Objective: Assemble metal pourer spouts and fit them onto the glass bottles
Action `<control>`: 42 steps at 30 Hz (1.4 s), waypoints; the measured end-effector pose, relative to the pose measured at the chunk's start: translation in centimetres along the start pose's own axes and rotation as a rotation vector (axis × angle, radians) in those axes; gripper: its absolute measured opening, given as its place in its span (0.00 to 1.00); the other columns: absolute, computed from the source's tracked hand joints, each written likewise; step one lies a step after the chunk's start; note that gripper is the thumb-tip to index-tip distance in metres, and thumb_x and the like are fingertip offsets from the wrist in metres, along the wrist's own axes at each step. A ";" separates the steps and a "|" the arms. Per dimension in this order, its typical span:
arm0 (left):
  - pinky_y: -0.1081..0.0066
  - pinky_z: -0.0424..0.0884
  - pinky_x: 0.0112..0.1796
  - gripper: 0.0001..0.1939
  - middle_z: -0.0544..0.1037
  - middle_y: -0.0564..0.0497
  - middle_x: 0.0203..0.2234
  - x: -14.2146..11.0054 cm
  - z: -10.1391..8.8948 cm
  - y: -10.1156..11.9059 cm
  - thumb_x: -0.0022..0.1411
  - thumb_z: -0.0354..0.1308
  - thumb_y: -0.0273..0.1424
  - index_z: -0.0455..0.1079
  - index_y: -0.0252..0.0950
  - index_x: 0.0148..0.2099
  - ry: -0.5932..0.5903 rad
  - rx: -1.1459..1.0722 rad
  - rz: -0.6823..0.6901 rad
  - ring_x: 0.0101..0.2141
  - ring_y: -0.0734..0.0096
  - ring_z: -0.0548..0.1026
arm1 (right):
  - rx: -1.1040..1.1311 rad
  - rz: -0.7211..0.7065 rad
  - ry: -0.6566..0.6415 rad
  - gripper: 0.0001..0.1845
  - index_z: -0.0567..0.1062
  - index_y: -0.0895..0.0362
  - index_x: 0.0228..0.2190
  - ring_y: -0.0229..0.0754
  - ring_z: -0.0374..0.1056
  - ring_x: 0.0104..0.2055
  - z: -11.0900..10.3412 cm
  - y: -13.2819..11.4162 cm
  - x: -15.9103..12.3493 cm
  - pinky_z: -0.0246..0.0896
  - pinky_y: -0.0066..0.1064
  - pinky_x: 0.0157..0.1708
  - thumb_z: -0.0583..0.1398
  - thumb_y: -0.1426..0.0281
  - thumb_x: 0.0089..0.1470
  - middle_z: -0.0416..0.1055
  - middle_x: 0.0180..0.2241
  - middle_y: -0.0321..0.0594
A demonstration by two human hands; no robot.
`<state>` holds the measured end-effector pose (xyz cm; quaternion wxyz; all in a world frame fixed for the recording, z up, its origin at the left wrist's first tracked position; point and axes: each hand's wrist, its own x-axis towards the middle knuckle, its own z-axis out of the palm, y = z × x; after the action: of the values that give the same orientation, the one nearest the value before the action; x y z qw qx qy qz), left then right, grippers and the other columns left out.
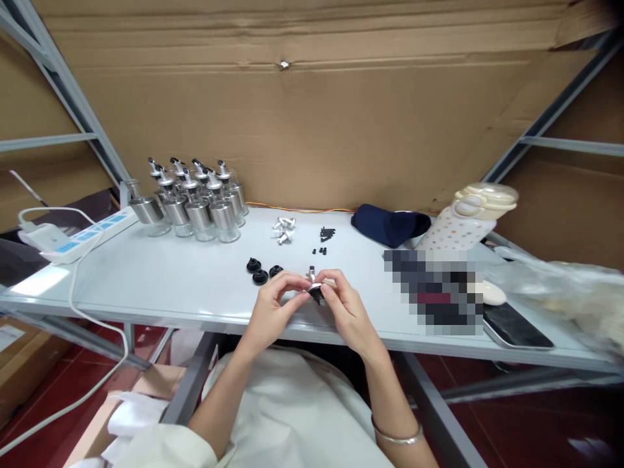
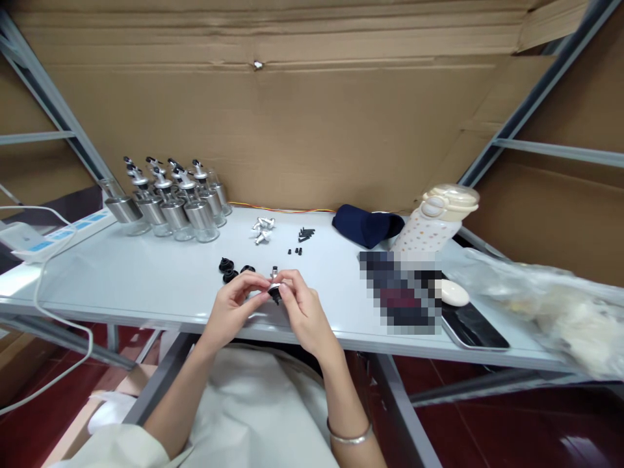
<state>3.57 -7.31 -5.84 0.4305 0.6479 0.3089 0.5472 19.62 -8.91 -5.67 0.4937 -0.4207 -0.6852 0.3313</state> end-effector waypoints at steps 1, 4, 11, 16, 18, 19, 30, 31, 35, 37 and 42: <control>0.71 0.71 0.43 0.03 0.75 0.48 0.35 0.0 0.0 0.0 0.58 0.61 0.27 0.74 0.35 0.37 0.012 0.001 0.004 0.38 0.69 0.74 | 0.003 0.000 -0.005 0.11 0.67 0.52 0.39 0.36 0.60 0.24 0.0 -0.1 0.0 0.55 0.27 0.27 0.49 0.61 0.65 0.66 0.25 0.30; 0.71 0.71 0.42 0.03 0.75 0.48 0.35 0.0 0.0 0.1 0.59 0.60 0.26 0.74 0.35 0.38 0.043 -0.009 0.019 0.38 0.69 0.74 | 0.021 -0.049 0.005 0.08 0.67 0.52 0.39 0.38 0.67 0.32 0.2 -0.2 0.2 0.61 0.29 0.34 0.55 0.62 0.60 0.70 0.31 0.34; 0.70 0.69 0.42 0.04 0.76 0.48 0.34 -0.1 0.1 0.1 0.57 0.60 0.25 0.74 0.35 0.36 0.062 0.019 0.011 0.39 0.67 0.74 | -0.052 -0.074 0.086 0.07 0.68 0.53 0.32 0.39 0.66 0.33 0.3 0.1 0.4 0.63 0.30 0.35 0.62 0.66 0.53 0.70 0.32 0.37; 0.73 0.69 0.40 0.02 0.77 0.50 0.31 0.0 0.1 0.1 0.55 0.62 0.24 0.74 0.35 0.33 0.090 -0.010 -0.041 0.36 0.70 0.74 | -0.041 -0.081 0.025 0.05 0.71 0.53 0.37 0.41 0.69 0.39 0.3 0.0 0.1 0.65 0.32 0.40 0.59 0.68 0.57 0.73 0.38 0.39; 0.73 0.70 0.39 0.02 0.76 0.51 0.30 0.1 0.2 0.2 0.54 0.63 0.25 0.73 0.35 0.33 0.105 -0.017 -0.052 0.35 0.71 0.75 | -0.043 -0.070 -0.010 0.06 0.72 0.53 0.39 0.42 0.69 0.42 0.2 0.0 0.0 0.65 0.32 0.40 0.56 0.69 0.60 0.73 0.40 0.40; 0.73 0.70 0.40 0.02 0.76 0.51 0.30 0.1 0.3 0.2 0.55 0.63 0.25 0.73 0.35 0.33 0.108 -0.022 -0.049 0.35 0.71 0.75 | -0.048 -0.062 -0.016 0.07 0.72 0.53 0.40 0.42 0.70 0.42 0.2 0.0 0.0 0.65 0.31 0.40 0.55 0.69 0.60 0.73 0.40 0.40; 0.71 0.72 0.40 0.07 0.78 0.49 0.34 0.6 -1.9 1.7 0.58 0.60 0.30 0.70 0.35 0.40 0.313 0.063 0.023 0.38 0.68 0.77 | -0.037 -0.043 0.027 0.06 0.67 0.53 0.39 0.45 0.69 0.45 0.1 0.5 0.0 0.62 0.36 0.45 0.52 0.67 0.61 0.71 0.40 0.41; 0.72 0.72 0.40 0.07 0.78 0.48 0.35 1.1 -2.4 2.0 0.58 0.59 0.30 0.71 0.36 0.40 0.289 0.115 0.022 0.38 0.68 0.77 | -0.038 -0.045 0.024 0.06 0.67 0.53 0.39 0.45 0.68 0.46 0.1 0.5 0.0 0.62 0.36 0.46 0.52 0.68 0.61 0.71 0.41 0.42; 0.72 0.70 0.38 0.08 0.77 0.48 0.40 4.5 -3.6 3.6 0.61 0.55 0.28 0.71 0.37 0.43 0.077 0.414 0.048 0.42 0.66 0.76 | -0.036 -0.094 0.001 0.08 0.68 0.53 0.39 0.44 0.67 0.47 0.1 0.4 0.1 0.60 0.36 0.48 0.50 0.71 0.62 0.70 0.41 0.42; 0.71 0.69 0.38 0.10 0.78 0.48 0.40 7.0 -3.3 4.0 0.62 0.53 0.27 0.71 0.38 0.45 -0.072 0.569 0.074 0.42 0.65 0.76 | -0.037 -0.120 -0.004 0.08 0.69 0.53 0.37 0.44 0.66 0.47 0.1 0.3 0.1 0.59 0.35 0.48 0.50 0.72 0.61 0.69 0.41 0.41; 0.67 0.68 0.42 0.14 0.79 0.46 0.39 14.3 -0.4 2.8 0.62 0.51 0.20 0.73 0.35 0.46 -0.391 0.980 0.028 0.41 0.62 0.76 | -0.041 -0.123 0.001 0.08 0.70 0.53 0.37 0.44 0.66 0.48 0.1 0.3 0.1 0.58 0.34 0.49 0.51 0.71 0.62 0.70 0.41 0.41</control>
<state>6.04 4.02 3.07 0.1193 0.8672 0.4338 0.2134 19.60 -8.69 -5.92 0.5046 -0.3880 -0.7163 0.2861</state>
